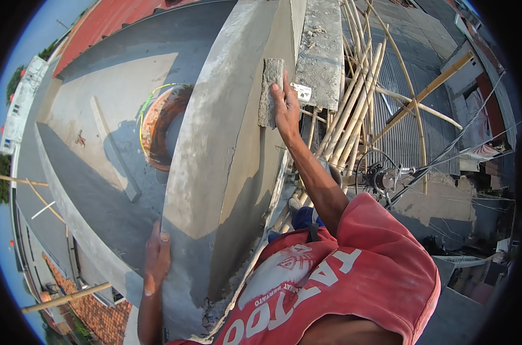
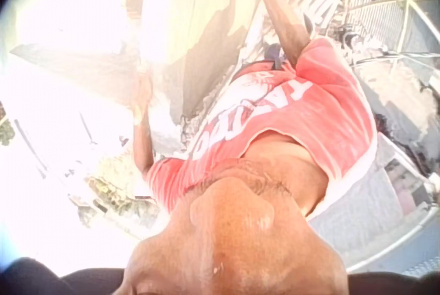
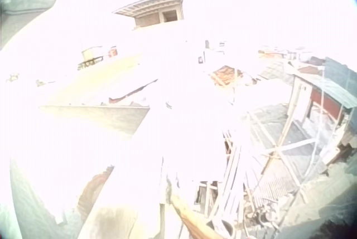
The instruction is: The person smooths plaster on a concrete ledge using a trowel, rubs the surface with a sponge block, pours water onto the ledge using a plastic cup, and scoops mortar from a bucket with a trowel.
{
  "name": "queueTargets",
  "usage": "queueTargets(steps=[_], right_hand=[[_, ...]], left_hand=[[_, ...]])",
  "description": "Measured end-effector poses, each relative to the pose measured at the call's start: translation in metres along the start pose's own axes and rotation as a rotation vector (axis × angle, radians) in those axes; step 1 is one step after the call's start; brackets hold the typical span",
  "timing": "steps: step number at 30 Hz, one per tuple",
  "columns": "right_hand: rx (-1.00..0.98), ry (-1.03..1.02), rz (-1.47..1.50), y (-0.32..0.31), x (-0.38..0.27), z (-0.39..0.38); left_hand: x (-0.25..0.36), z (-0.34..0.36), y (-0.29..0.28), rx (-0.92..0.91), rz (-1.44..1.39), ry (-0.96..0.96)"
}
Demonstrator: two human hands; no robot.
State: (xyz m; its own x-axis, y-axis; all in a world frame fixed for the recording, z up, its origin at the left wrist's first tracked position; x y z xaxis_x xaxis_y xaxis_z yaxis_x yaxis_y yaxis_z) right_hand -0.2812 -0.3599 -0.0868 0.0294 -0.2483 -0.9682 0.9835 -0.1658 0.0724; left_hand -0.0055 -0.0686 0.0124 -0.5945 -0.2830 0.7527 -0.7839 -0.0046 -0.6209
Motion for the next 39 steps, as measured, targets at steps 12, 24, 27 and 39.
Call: queueTargets(steps=[12,24,27,39], right_hand=[[0.001,0.031,0.069,0.002,0.029,0.008],[0.037,-0.096,-0.093,0.016,0.019,0.012],[0.058,-0.161,-0.023,0.016,-0.017,0.036],[0.094,-0.133,-0.014,0.007,0.011,0.098]], left_hand=[[-0.013,-0.004,-0.008,0.017,0.170,-0.024],[-0.010,0.044,-0.010,0.028,-0.019,-0.023],[0.027,0.091,0.005,0.046,-0.091,-0.027],[0.061,0.112,0.021,0.054,0.184,0.148]])
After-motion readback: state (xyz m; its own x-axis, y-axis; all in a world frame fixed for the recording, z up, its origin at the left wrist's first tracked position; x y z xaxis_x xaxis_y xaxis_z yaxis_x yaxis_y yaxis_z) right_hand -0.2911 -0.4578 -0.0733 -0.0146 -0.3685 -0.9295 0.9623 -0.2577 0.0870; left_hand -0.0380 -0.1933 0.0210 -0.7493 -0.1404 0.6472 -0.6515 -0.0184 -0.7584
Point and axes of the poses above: each hand's wrist, its own z-axis towards the middle knuckle, its own y-axis out of the palm, x = y × z, the point moved 7 cm from there along z, towards the middle knuckle
